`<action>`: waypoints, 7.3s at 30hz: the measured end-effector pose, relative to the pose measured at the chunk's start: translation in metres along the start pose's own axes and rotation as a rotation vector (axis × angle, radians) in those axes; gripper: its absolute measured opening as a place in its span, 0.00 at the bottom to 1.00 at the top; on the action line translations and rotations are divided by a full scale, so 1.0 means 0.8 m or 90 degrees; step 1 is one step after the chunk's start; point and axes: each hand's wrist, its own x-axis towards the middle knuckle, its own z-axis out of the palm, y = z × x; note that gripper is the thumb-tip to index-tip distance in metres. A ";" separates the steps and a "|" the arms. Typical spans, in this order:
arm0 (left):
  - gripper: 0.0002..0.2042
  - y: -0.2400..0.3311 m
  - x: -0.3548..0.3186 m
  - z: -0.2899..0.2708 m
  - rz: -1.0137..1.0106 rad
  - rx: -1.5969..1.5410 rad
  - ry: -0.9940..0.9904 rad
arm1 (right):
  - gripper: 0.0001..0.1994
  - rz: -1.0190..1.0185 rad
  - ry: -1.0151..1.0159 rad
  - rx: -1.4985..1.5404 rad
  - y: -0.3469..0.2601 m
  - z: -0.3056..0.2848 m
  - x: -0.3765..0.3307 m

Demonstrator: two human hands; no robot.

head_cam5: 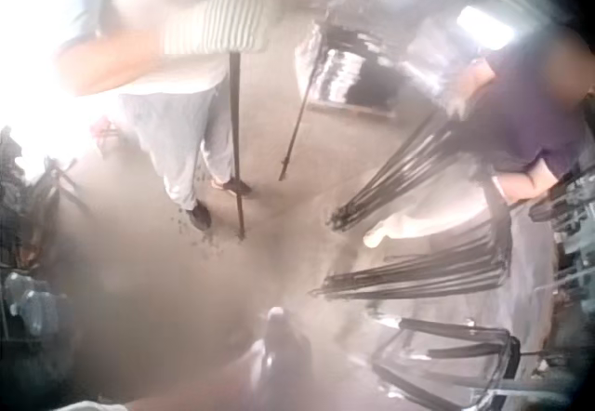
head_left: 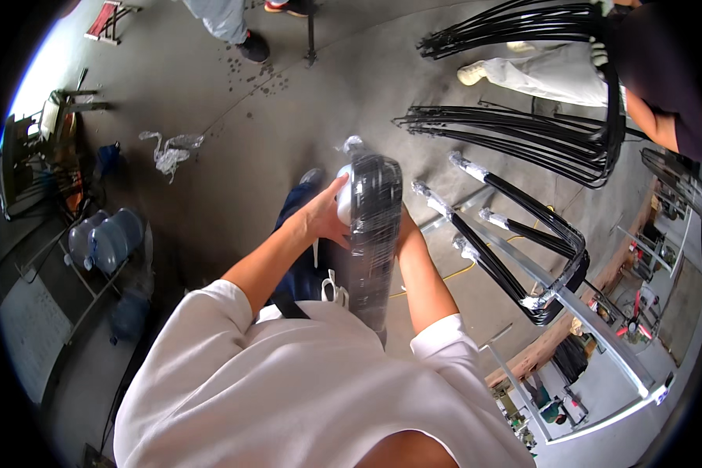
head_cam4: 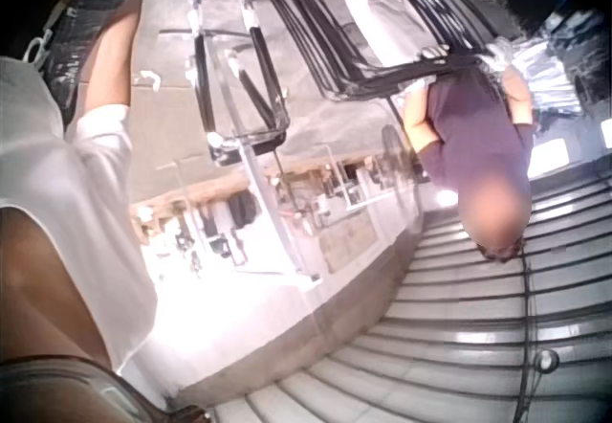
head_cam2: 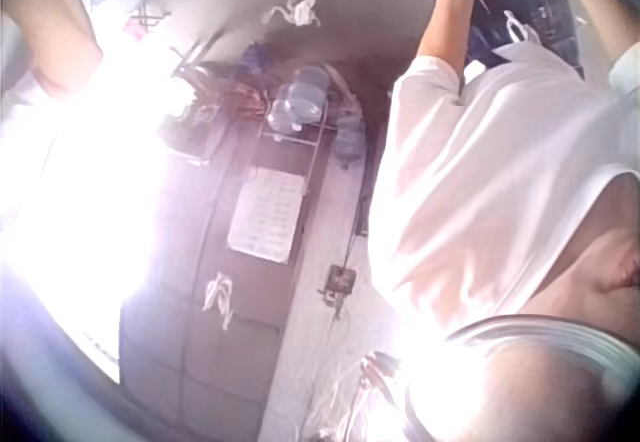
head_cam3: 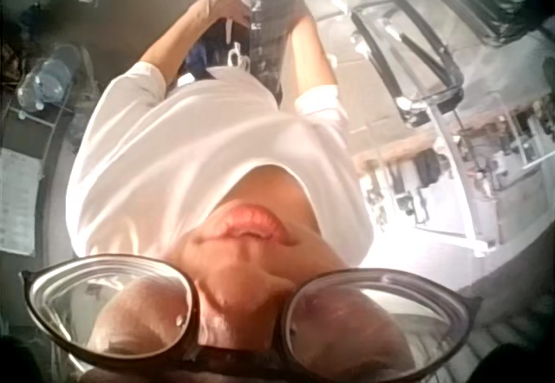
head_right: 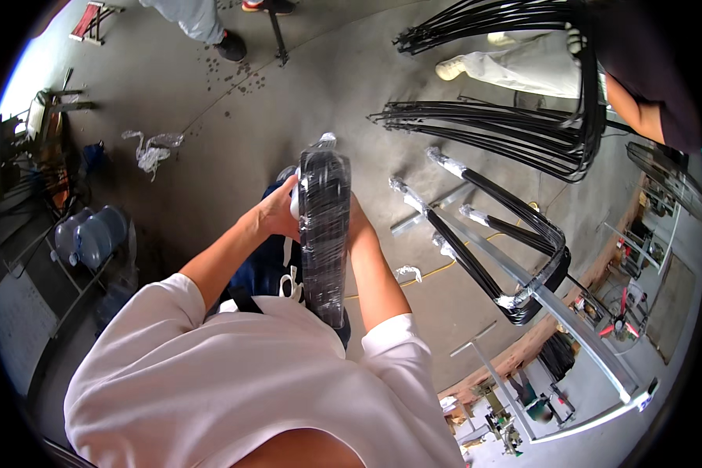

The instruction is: The person wraps a bundle of black metal frames with a roll of clear plastic film. They hold the frames in one hand and rotate the film roll with the other to secure the bundle. The person then lifts the wrapped bundle and places it on a stack of similar items.

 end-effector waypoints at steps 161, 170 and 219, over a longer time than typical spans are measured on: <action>0.23 -0.117 -0.005 0.226 0.524 0.501 -0.151 | 0.26 -0.172 0.801 -0.379 0.102 -0.121 -0.291; 0.21 -0.228 0.078 0.333 0.414 0.619 -0.159 | 0.25 -0.170 0.845 -0.253 0.121 -0.150 -0.410; 0.22 -0.222 0.341 0.501 0.160 0.841 -0.229 | 0.26 -0.339 1.206 -0.438 0.024 -0.404 -0.413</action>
